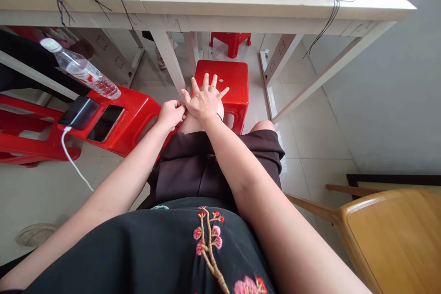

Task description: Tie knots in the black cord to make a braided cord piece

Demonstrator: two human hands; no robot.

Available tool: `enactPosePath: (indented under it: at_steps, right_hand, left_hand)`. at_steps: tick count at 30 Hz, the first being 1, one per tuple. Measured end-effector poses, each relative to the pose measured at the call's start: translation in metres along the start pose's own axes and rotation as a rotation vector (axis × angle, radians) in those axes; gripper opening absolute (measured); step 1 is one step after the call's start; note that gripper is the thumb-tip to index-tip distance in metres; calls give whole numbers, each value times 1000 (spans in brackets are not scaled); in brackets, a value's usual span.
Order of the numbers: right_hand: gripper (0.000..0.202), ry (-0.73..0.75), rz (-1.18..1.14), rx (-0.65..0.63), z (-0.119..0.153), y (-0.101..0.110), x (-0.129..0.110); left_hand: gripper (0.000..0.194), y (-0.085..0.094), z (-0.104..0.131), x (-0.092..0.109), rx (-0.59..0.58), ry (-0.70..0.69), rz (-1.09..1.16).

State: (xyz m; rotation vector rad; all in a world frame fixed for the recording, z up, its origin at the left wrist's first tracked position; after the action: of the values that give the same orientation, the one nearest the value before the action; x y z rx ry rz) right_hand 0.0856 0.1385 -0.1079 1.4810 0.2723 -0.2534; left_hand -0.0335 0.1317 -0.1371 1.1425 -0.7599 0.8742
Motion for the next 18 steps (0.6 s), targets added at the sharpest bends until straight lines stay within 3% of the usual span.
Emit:
enactPosePath:
  at_steps: [18]
  right_hand:
    - [71, -11, 73, 82, -46, -12, 20]
  left_hand:
    - [13, -4, -2, 9, -19, 32, 3]
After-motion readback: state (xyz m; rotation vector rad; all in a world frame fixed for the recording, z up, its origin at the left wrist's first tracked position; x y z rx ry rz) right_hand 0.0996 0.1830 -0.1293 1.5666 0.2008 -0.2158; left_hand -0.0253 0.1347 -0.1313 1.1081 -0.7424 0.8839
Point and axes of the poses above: each hand's wrist, its own z-axis away from the middle knuckle, its own y-axis out of the back of the hand, x = y × z, the point moved 4 cm from there along -z, towards the middle knuckle, and after that the axes turned 11 degrees about -x, right-handed, at the moved point
